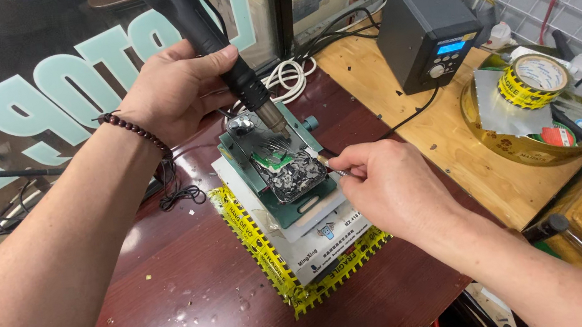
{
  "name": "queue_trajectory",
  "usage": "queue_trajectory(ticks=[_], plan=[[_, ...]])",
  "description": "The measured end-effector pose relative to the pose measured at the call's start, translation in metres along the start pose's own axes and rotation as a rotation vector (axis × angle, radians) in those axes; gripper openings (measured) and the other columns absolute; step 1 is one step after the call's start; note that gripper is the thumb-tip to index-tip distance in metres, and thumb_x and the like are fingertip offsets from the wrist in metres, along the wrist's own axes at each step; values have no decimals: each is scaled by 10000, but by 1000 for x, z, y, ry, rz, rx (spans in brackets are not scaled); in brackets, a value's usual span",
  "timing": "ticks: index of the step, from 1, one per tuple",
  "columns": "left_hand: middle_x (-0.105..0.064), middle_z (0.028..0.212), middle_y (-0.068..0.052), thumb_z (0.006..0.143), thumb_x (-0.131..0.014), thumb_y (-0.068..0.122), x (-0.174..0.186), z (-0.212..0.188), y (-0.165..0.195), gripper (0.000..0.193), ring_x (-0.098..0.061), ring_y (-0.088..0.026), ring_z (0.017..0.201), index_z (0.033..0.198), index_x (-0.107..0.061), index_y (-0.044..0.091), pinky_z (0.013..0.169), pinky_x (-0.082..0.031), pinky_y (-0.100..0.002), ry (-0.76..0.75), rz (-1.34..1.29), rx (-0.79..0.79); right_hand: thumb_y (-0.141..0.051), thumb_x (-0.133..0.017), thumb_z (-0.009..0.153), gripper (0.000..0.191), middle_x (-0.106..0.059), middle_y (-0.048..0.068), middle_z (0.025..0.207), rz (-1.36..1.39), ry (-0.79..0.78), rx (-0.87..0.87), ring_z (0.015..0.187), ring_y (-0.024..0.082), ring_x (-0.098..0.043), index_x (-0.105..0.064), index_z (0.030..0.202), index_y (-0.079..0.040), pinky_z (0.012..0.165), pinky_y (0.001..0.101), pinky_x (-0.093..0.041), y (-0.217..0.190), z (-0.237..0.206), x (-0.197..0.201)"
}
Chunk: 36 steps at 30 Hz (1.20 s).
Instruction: The person uses a hot air gun and a metal pick to remove components from a smartphone motherboard. They repeatedly apply heat and scrape the surface to lift and clear away soldered parts.
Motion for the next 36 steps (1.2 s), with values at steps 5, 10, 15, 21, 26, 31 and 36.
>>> queue_trajectory(ticks=[5, 10, 15, 21, 26, 31, 36], plan=[[-747, 991, -37, 916, -735, 209, -1, 2, -1, 182, -744, -206, 881, 1056, -657, 122, 648, -509, -342, -15, -1, -16, -118, -724, 826, 253, -779, 108, 888, 32, 68, 158, 754, 255, -737, -790, 1069, -89, 691, 369, -558, 3, -1, -4], [-766, 1034, -58, 926, -721, 140, -3, 6, -4, 217, -770, -217, 949, 1133, -693, 85, 850, -650, -362, -103, -105, -92, -144, -744, 814, 266, -781, 71, 802, 89, 39, 89, 697, 165, -734, -809, 1072, -129, 689, 313, -565, 17, 5, -7], [-752, 1040, -73, 923, -716, 120, -3, 8, -5, 211, -750, -238, 941, 1129, -692, 81, 855, -616, -396, -82, -79, -93, -119, -740, 832, 253, -789, 85, 834, 66, 17, 140, 711, 198, -711, -796, 1078, -101, 689, 330, -553, 17, 10, -5], [-751, 1053, -70, 918, -726, 122, -8, 4, -2, 242, -746, -224, 958, 1156, -703, 81, 890, -639, -382, -106, -63, -123, -79, -727, 857, 222, -797, 116, 892, 3, 57, 238, 776, 238, -713, -816, 1061, -88, 728, 360, -549, 11, 7, -8], [-759, 1052, -61, 907, -728, 136, -9, 2, 0, 247, -756, -217, 955, 1148, -705, 88, 873, -614, -374, -39, -11, -82, -103, -738, 851, 250, -805, 82, 921, 223, 8, 96, 763, 68, -712, -795, 1089, -56, 709, 252, -564, 24, 10, -15], [-753, 1057, -67, 910, -735, 131, -14, 6, -3, 198, -750, -210, 984, 1097, -687, 87, 939, -624, -377, -41, -99, -68, -52, -724, 922, 259, -791, 150, 1010, 782, -173, -238, 665, 146, -560, -794, 1166, -1, 564, 349, -409, 36, 19, -22], [-730, 1065, -68, 934, -711, 141, -3, 9, -2, 190, -744, -222, 1002, 1103, -674, 61, 946, -643, -384, -7, -144, -135, -120, -709, 851, 237, -808, 110, 862, 293, 56, 86, 715, 176, -743, -796, 1068, -78, 673, 315, -569, 26, 8, -5]])
Point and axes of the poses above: each hand's wrist, its own z-axis towards the middle knuckle, its own x-axis out of the back of the hand, y = z × x, the point moved 3 cm from there along z, towards the middle knuckle
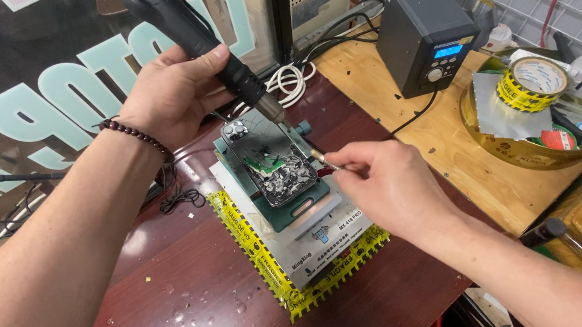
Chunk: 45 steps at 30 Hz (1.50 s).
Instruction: The person uses a hot air gun and a metal pick to remove components from a smartphone motherboard. They repeatedly apply heat and scrape the surface to lift and clear away soldered parts.
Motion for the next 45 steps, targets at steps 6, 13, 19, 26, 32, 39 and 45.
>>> queue_trajectory(ticks=[6, 13, 19, 26, 32, 39, 45], plan=[[-741, 1065, -90, 932, -705, 122, 6, -1, 3, 208, -746, -229, 995, 1117, -676, 32, 959, -637, -398, -61, 19, -18, -147, -701, 842, 231, -789, 135, 889, -268, -36, 118, 785, 264, -777, -799, 1047, -106, 744, 344, -587, -20, 3, 4], [-766, 1056, -67, 922, -716, 116, 1, -6, -1, 223, -745, -220, 933, 1143, -691, 89, 833, -588, -372, -63, 66, 59, -120, -707, 849, 209, -778, 152, 872, -485, -49, 390, 800, 340, -722, -817, 1026, -98, 727, 407, -545, -19, 9, 6], [-764, 1051, -61, 917, -715, 127, 1, -8, 3, 224, -764, -213, 940, 1137, -700, 84, 857, -626, -368, -76, 102, 26, -125, -727, 840, 247, -840, 90, 893, -72, -160, 2, 757, 170, -770, -796, 1077, -102, 714, 303, -588, -3, 24, -5], [-756, 1044, -70, 918, -714, 130, 2, -5, 1, 225, -758, -230, 946, 1132, -674, 75, 830, -616, -366, -90, 43, 52, -139, -731, 852, 266, -823, 65, 913, -63, -42, 51, 701, 87, -731, -787, 1111, -114, 682, 261, -572, 7, 13, -16], [-745, 1046, -93, 927, -717, 124, 1, 1, -1, 225, -761, -242, 960, 1130, -668, 41, 872, -643, -382, -66, 38, 39, -71, -706, 894, 268, -814, 55, 955, 363, -173, -30, 749, 44, -691, -779, 1148, -28, 661, 223, -553, 23, 22, -24], [-727, 1062, -88, 937, -696, 128, 6, 3, 3, 222, -737, -242, 999, 1136, -656, 39, 919, -618, -405, -33, 26, 23, -24, -677, 906, 310, -659, 2, 753, 691, -278, -312, 450, 17, -347, -737, 1208, 15, 387, 225, -225, 44, 26, -22], [-730, 1074, -88, 937, -685, 117, 13, -5, 8, 210, -733, -235, 1029, 1128, -664, 32, 978, -630, -403, -37, 12, 5, -46, -685, 904, 283, -764, 26, 878, 521, -240, -84, 650, 27, -593, -748, 1175, 0, 565, 209, -459, 28, 22, -20]])
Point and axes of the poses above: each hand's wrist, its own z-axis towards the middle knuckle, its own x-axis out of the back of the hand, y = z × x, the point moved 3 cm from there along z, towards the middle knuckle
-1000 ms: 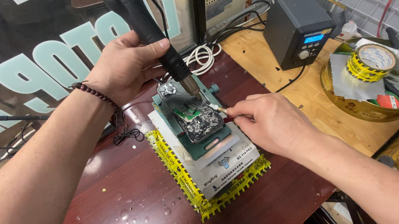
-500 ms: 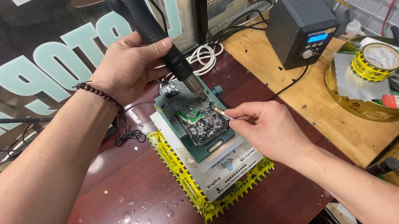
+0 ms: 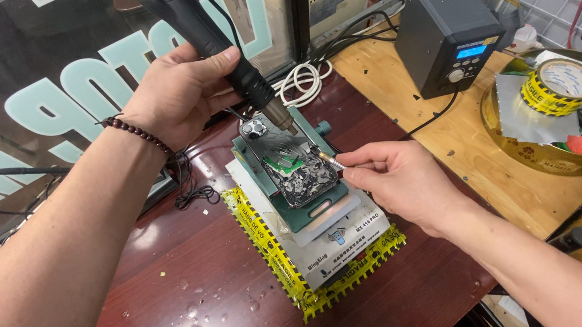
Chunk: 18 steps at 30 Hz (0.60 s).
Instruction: The person uses a hot air gun and a metal pick to remove components from a smartphone motherboard. They repeatedly apply heat and scrape the surface to lift and clear away soldered parts.
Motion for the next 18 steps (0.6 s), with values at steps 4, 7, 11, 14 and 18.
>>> queue_trajectory(ticks=[4, 7, 11, 14, 18], plan=[[-730, 1072, -94, 940, -688, 117, 1, -5, 0, 195, -732, -234, 1017, 1115, -660, 36, 974, -623, -396, 13, 21, 25, -130, -721, 864, 253, -797, 73, 947, -698, 171, 113, 713, 198, -746, -786, 1104, -85, 680, 314, -565, -24, -22, -2], [-731, 1075, -95, 946, -685, 120, -1, -5, 1, 193, -734, -237, 1016, 1118, -671, 34, 977, -626, -394, 4, 25, 10, -129, -720, 853, 242, -774, 120, 951, -794, 219, 236, 795, 266, -750, -783, 1081, -78, 695, 370, -564, -40, -31, -11], [-736, 1090, -90, 939, -688, 117, -5, -3, 2, 205, -732, -234, 1034, 1129, -671, 41, 979, -630, -395, -9, 5, -4, -121, -706, 860, 231, -771, 138, 973, -801, 218, 227, 834, 300, -758, -773, 1074, -65, 741, 392, -581, -47, -30, -21], [-738, 1087, -87, 939, -683, 133, -9, -2, -1, 209, -745, -239, 1031, 1131, -664, 52, 971, -628, -392, 4, 16, 41, -114, -699, 859, 226, -767, 163, 984, -844, 235, 276, 855, 324, -752, -774, 1064, -55, 778, 408, -584, -52, -34, -26], [-750, 1064, -93, 934, -697, 138, -12, 0, -3, 196, -759, -246, 985, 1110, -670, 56, 929, -627, -393, -8, 30, 54, -97, -662, 880, 216, -764, 178, 963, -950, 238, 183, 877, 353, -746, -788, 1055, -80, 810, 435, -584, -58, -28, -32]])
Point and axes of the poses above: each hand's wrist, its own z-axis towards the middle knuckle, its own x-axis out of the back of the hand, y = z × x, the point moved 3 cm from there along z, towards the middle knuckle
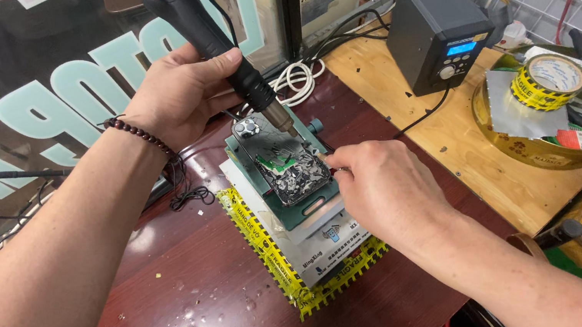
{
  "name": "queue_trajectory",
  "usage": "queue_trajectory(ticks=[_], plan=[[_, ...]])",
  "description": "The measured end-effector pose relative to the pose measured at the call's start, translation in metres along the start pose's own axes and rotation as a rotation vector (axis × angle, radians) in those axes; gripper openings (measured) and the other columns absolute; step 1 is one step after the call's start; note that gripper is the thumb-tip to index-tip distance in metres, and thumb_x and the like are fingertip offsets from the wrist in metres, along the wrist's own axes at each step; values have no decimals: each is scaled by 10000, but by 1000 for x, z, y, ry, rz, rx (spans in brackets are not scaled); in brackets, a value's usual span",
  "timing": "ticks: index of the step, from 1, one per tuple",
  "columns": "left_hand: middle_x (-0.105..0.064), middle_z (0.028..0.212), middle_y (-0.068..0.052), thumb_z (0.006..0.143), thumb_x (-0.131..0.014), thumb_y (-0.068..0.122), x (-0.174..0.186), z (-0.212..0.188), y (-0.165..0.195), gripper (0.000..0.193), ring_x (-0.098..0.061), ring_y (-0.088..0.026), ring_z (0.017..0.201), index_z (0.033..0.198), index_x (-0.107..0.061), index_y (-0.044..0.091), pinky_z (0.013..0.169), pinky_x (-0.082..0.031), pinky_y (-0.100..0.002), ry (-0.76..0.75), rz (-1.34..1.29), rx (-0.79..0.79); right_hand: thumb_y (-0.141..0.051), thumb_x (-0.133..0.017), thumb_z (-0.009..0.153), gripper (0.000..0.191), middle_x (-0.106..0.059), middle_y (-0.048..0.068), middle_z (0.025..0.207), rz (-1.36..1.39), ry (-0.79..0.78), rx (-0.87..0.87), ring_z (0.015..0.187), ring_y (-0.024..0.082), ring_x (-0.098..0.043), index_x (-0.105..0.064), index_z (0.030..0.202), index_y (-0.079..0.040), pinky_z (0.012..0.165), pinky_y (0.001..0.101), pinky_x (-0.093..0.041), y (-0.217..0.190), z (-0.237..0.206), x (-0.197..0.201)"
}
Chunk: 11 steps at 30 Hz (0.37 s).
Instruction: The person uses a hot air gun and a metal pick to remove components from a smartphone motherboard. They repeatedly apply heat and scrape the surface to lift and clear away soldered parts.
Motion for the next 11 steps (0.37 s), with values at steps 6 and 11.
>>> queue_trajectory(ticks=[6, 11], plan=[[-764, 1007, -45, 916, -727, 154, 5, -2, -4, 184, -754, -213, 908, 1091, -678, 125, 746, -546, -340, 43, 50, 27, -115, -673, 885, 206, -758, 187, 917, 174, 66, 7, 862, 351, -749, -773, 1053, -52, 767, 419, -587, 0, 4, -10], [-756, 1048, -68, 939, -728, 156, 9, 5, -3, 201, -766, -228, 947, 1119, -672, 87, 830, -592, -391, 6, 21, -1, -118, -695, 926, 244, -749, 216, 1022, 532, -4, -168, 885, 407, -644, -762, 1146, -37, 667, 393, -516, 34, 11, -28]])
Point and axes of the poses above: each hand's wrist, its own z-axis towards the middle knuckle, its own x-axis out of the back of the hand, y = z × x, the point moved 3 cm from there along z, towards the middle knuckle
